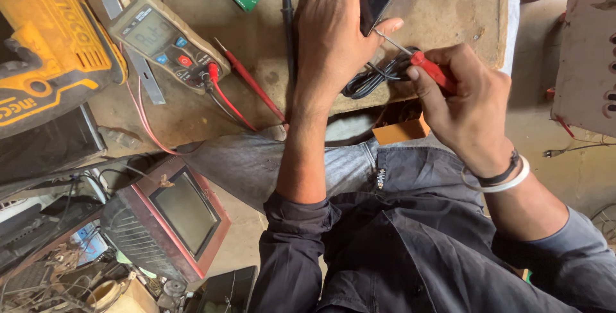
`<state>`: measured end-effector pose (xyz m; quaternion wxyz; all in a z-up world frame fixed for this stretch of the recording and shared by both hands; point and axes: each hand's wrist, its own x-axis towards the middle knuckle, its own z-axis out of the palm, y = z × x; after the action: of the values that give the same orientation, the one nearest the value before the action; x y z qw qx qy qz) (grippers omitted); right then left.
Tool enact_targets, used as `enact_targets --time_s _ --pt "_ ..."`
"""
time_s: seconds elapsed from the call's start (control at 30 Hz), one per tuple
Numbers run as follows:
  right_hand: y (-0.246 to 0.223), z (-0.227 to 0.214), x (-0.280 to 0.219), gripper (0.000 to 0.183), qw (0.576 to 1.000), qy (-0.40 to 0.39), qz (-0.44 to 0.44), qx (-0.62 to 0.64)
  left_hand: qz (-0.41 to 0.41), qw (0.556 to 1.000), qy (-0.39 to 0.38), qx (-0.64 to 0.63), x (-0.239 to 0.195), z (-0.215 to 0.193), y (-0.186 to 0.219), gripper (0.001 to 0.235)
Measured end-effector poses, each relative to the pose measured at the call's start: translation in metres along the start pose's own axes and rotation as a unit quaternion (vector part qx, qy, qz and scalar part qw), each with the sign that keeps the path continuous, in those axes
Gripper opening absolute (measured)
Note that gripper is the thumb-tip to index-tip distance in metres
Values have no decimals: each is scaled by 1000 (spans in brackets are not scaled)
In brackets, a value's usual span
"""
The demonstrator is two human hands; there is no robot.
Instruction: The person disassembles a small black electronic device using a screwdriver, removes the casing, and tests internal components with a multimeter. The device remains open on the workbench as the clip ends.
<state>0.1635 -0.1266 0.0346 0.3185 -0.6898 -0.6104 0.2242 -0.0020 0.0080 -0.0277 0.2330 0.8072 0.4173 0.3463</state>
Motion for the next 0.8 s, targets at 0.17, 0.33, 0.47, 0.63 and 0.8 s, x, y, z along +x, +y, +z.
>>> enact_targets --time_s 0.17,0.33,0.47,0.63,0.8 --pt "3 -6 9 31 932 -147 179 278 -45 993 29 -110 -9 -9 6 81" --pt "-9 5 6 35 759 -212 306 534 -61 983 93 -148 -12 -14 8 87" --pt "-18 10 8 35 804 -207 270 489 -59 951 75 -295 -18 -19 4 85" --pt "-18 16 4 35 854 -191 202 440 -121 791 16 -599 -31 -24 -11 68" --pt "-12 18 4 38 865 -194 213 409 -151 767 54 -622 -34 -13 -25 55"
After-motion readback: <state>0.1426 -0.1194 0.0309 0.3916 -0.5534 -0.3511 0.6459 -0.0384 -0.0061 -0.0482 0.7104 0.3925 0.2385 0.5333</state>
